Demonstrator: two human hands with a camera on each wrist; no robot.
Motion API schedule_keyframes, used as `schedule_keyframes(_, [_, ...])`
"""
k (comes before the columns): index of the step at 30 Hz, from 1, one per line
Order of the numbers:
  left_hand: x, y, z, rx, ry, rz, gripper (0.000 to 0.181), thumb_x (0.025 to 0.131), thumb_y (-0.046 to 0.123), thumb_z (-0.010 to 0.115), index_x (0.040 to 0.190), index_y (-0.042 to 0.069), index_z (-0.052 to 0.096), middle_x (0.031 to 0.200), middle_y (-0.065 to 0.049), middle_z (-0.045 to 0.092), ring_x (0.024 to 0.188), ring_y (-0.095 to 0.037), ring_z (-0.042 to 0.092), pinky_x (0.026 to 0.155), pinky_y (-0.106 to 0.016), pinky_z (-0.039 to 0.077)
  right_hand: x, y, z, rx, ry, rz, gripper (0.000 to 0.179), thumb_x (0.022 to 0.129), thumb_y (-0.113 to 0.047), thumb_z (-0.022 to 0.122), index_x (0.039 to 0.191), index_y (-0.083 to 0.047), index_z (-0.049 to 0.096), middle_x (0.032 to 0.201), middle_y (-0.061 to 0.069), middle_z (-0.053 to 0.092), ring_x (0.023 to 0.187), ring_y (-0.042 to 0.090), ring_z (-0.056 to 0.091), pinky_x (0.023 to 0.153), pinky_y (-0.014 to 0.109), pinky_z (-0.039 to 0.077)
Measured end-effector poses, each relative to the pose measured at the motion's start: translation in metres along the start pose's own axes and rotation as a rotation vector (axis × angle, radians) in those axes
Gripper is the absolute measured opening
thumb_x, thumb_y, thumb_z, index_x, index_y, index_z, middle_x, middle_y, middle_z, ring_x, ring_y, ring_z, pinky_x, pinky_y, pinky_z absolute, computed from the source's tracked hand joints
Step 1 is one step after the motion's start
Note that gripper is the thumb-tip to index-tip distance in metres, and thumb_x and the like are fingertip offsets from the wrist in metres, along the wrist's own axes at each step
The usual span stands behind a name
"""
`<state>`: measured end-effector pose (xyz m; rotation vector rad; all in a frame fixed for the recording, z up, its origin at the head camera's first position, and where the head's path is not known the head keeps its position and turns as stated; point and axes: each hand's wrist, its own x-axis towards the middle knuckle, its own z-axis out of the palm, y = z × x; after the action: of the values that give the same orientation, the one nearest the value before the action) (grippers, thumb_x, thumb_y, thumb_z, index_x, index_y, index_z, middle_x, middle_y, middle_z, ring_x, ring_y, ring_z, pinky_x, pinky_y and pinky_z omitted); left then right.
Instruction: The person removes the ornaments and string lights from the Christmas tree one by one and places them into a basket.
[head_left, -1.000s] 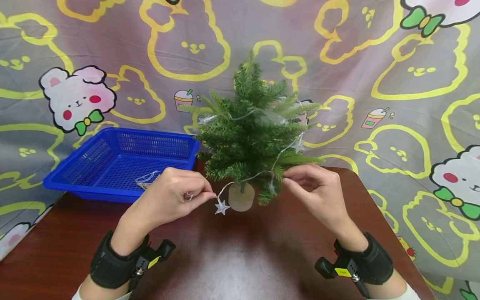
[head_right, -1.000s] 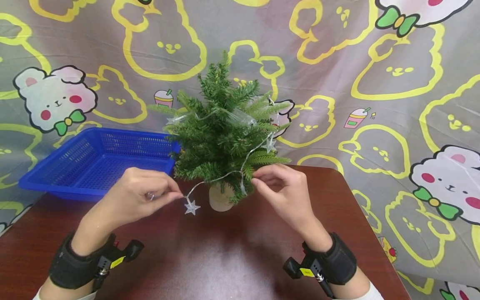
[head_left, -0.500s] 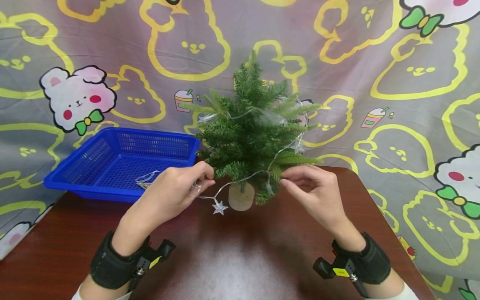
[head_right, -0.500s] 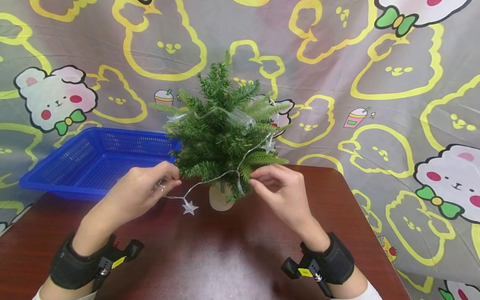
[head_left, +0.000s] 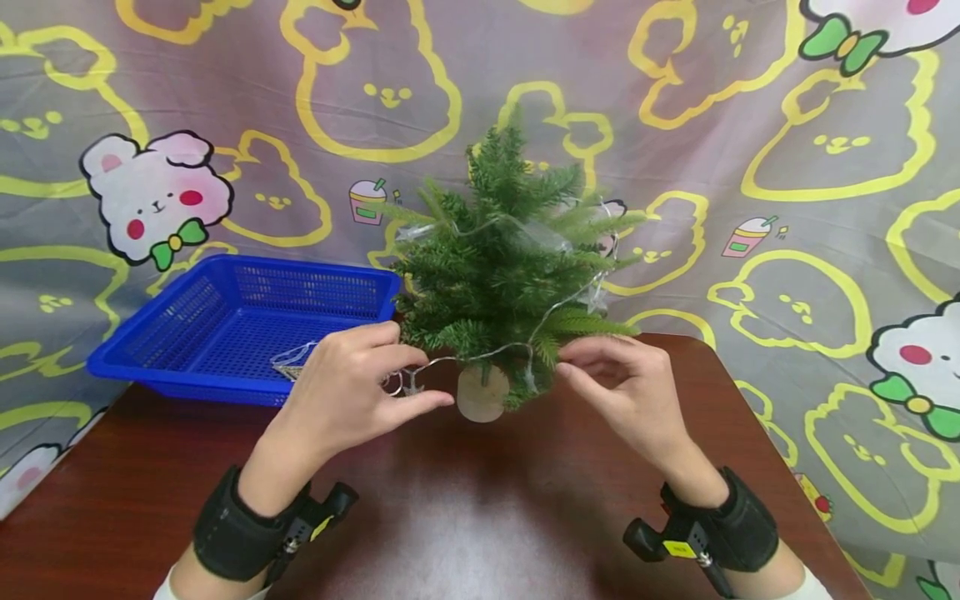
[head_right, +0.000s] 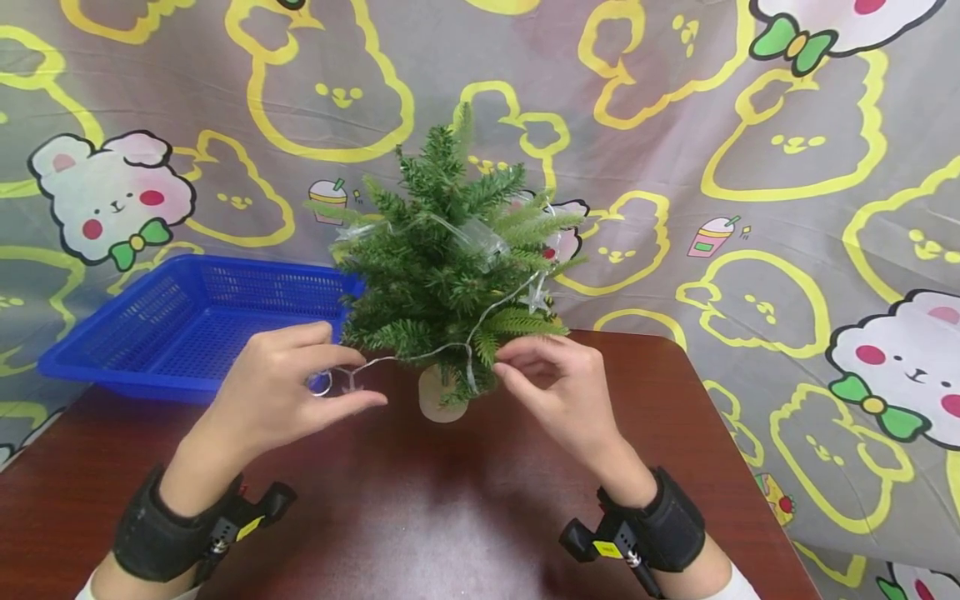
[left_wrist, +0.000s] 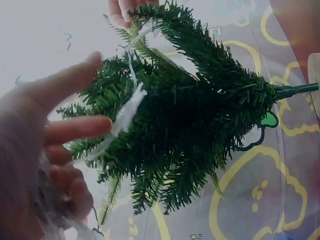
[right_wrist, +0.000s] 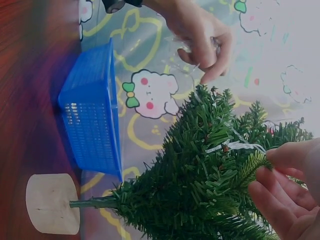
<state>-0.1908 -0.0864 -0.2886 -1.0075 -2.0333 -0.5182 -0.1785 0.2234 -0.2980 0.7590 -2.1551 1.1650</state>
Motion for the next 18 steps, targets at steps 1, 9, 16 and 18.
schedule_keyframes(1, [-0.0004, 0.0005, 0.0003, 0.030, -0.010, -0.010, 0.032, 0.065, 0.042, 0.090, 0.077, 0.016, 0.075, 0.063, 0.006, 0.043, 0.052, -0.003, 0.035, 0.048, -0.020, 0.029, -0.0001, -0.0003, 0.0005, -0.001, 0.000, -0.004, 0.018, 0.080, 0.004, 0.077, 0.093, -0.009, 0.076, 0.083, 0.005, 0.074, 0.072, 0.000, 0.069, 0.066, 0.016, 0.055])
schedule_keyframes(9, [-0.0004, 0.0018, 0.0055, 0.136, -0.065, -0.078, 0.023, 0.068, 0.021, 0.090, 0.067, 0.011, 0.070, 0.063, 0.002, 0.046, 0.054, -0.010, 0.044, 0.049, -0.025, 0.038, -0.0024, -0.0016, 0.0041, -0.006, -0.006, -0.008, 0.018, 0.080, 0.003, 0.077, 0.092, -0.010, 0.076, 0.084, 0.005, 0.075, 0.072, -0.001, 0.070, 0.065, 0.016, 0.055])
schedule_keyframes(16, [-0.0005, 0.0036, 0.0079, 0.207, -0.132, -0.175, 0.017, 0.073, 0.019, 0.087, 0.072, 0.008, 0.074, 0.062, 0.000, 0.051, 0.054, -0.015, 0.051, 0.051, -0.032, 0.046, -0.0049, -0.0024, 0.0083, 0.016, 0.000, 0.011, 0.018, 0.080, 0.004, 0.077, 0.093, -0.009, 0.076, 0.087, 0.006, 0.074, 0.074, -0.001, 0.070, 0.066, 0.017, 0.056])
schedule_keyframes(18, [-0.0009, 0.0029, 0.0090, 0.194, -0.126, -0.178, 0.012, 0.075, 0.015, 0.084, 0.072, 0.009, 0.074, 0.063, 0.000, 0.048, 0.054, -0.014, 0.047, 0.050, -0.031, 0.043, -0.0053, -0.0032, 0.0093, 0.023, -0.006, 0.013, 0.018, 0.080, 0.003, 0.077, 0.094, -0.009, 0.076, 0.088, 0.007, 0.075, 0.075, -0.002, 0.071, 0.066, 0.018, 0.057])
